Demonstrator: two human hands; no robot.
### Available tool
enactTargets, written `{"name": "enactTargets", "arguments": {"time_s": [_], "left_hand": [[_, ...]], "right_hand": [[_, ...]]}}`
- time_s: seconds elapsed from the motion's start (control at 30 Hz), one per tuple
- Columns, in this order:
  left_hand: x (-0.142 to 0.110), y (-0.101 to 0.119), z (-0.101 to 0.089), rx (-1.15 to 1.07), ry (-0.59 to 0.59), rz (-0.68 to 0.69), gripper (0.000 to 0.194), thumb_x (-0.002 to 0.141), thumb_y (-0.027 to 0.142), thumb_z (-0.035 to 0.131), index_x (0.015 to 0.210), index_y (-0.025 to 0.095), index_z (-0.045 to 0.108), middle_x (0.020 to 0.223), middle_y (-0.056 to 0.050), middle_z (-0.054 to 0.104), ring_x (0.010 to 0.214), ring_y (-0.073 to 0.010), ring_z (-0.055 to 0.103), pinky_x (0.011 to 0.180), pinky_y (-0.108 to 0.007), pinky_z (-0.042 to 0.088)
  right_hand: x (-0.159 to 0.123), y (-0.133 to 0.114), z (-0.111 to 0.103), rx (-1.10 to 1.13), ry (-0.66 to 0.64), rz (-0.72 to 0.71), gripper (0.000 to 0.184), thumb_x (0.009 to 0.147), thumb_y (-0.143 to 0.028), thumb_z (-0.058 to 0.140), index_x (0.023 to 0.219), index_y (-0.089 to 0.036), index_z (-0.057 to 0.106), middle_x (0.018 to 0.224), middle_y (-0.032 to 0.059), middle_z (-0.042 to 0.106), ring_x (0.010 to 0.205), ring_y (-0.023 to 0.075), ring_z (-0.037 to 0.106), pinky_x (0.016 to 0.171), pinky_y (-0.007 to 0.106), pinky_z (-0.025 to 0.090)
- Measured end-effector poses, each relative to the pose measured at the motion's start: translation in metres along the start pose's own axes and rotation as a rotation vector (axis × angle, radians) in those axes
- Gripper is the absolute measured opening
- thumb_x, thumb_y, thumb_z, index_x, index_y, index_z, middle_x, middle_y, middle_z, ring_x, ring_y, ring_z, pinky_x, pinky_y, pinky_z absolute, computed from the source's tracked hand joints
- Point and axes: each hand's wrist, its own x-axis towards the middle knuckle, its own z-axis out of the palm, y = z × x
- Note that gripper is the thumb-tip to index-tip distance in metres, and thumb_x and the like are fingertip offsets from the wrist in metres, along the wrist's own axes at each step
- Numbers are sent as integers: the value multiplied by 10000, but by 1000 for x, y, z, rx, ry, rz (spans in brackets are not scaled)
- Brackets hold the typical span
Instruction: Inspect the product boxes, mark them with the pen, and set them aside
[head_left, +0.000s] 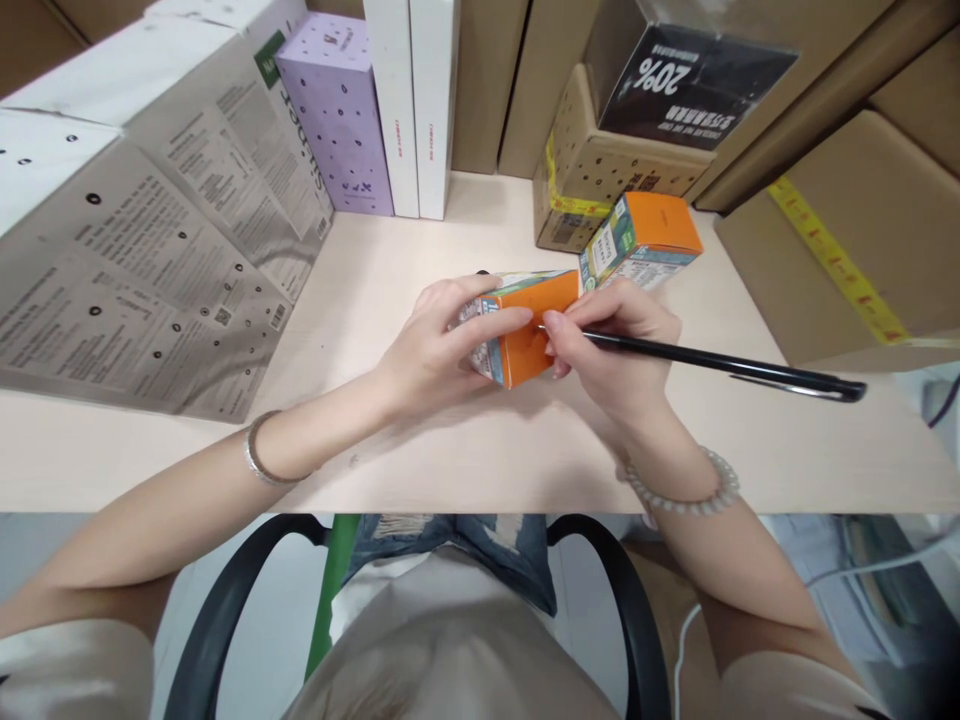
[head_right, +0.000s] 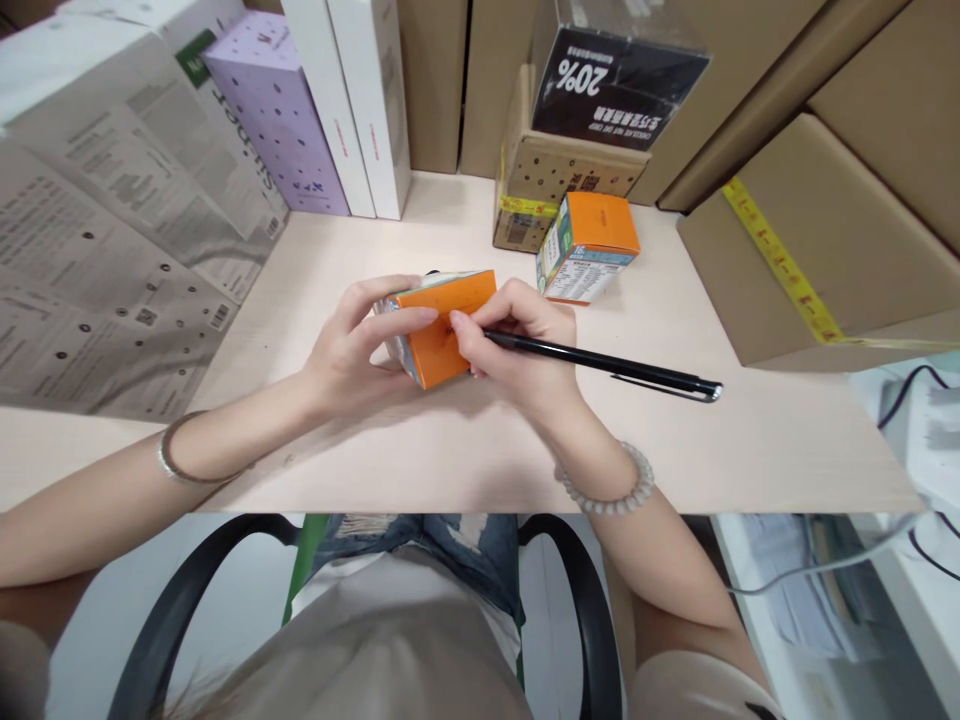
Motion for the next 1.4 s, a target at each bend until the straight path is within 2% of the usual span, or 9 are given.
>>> {"name": "enactTargets", "arguments": {"time_s": [0.1,0.23,0.37,0.5,0.73,1.07,1.23,1.33,1.4], "left_hand": [[-1,-3,1,-1,-33,-36,550,926,452,854,1418,376,620,1487,-101,630,1342,-313,654,1090,-541,603],[-1,-18,1,-72,67,-6,675,918,453,861,1501,412,523,1466,-93,608,1331,-319,655,1106,-554,585],[1,-41,0,13,130,-90,768,862,572,896,1492,383,499,1417,-109,582,1342,-356,635,1129,-612,567],[1,-59,-2,50,210,-159,764,882,611,864,1493,374,472,1421,-123,549,1380,-367,606,1162,-655,549],[-4,-67,-1,51,206,-188,855,883,580,873,1530,381,351,1407,-144,509,1420,-375,554,1187,-690,526],[-3,-74,-8,-14,145,-142,883,856,591,895,1519,370,356,1351,-134,515,1377,-383,573,1167,-680,519],[-4,-77,-8,-13,165,-108,874,863,582,887,1531,367,366,1344,-131,505,1368,-377,576,1166,-673,523],[-5,-75,-6,12,169,-129,872,868,581,885,1531,365,360,1361,-137,508,1379,-374,572,1171,-670,528],[-5,-73,-5,24,171,-139,874,873,586,880,1533,364,351,1377,-144,509,1377,-372,576,1175,-673,526]], "right_hand": [[2,0,-2,31,-37,-15,496,860,-688,826,690,-319,541,585,-48,587,485,155,522,481,351,444],[12,4,-12,-5,54,-77,328,896,-440,806,765,-323,529,594,-78,531,469,128,438,489,326,375],[23,18,-29,-373,163,-5,221,838,-228,765,834,-302,556,712,-40,607,644,173,568,698,368,516],[29,32,-42,-778,36,152,135,799,-111,672,799,-243,644,828,60,692,807,260,664,914,511,570],[26,41,-44,-993,-16,215,98,827,-148,725,759,-210,691,924,178,734,984,426,749,971,695,547],[28,62,-53,-1127,-96,206,270,904,-323,712,657,-229,653,761,209,748,902,432,769,845,638,582],[28,39,-45,-1182,-145,319,154,908,-257,689,921,-162,810,1032,249,806,961,428,779,879,600,583],[23,26,-27,-963,-145,257,324,983,-367,661,1152,-149,830,1148,211,787,1027,380,770,953,560,592],[19,23,-13,-797,-225,223,523,950,-524,736,1309,-147,791,1201,195,758,1125,376,745,1022,538,593]]}}
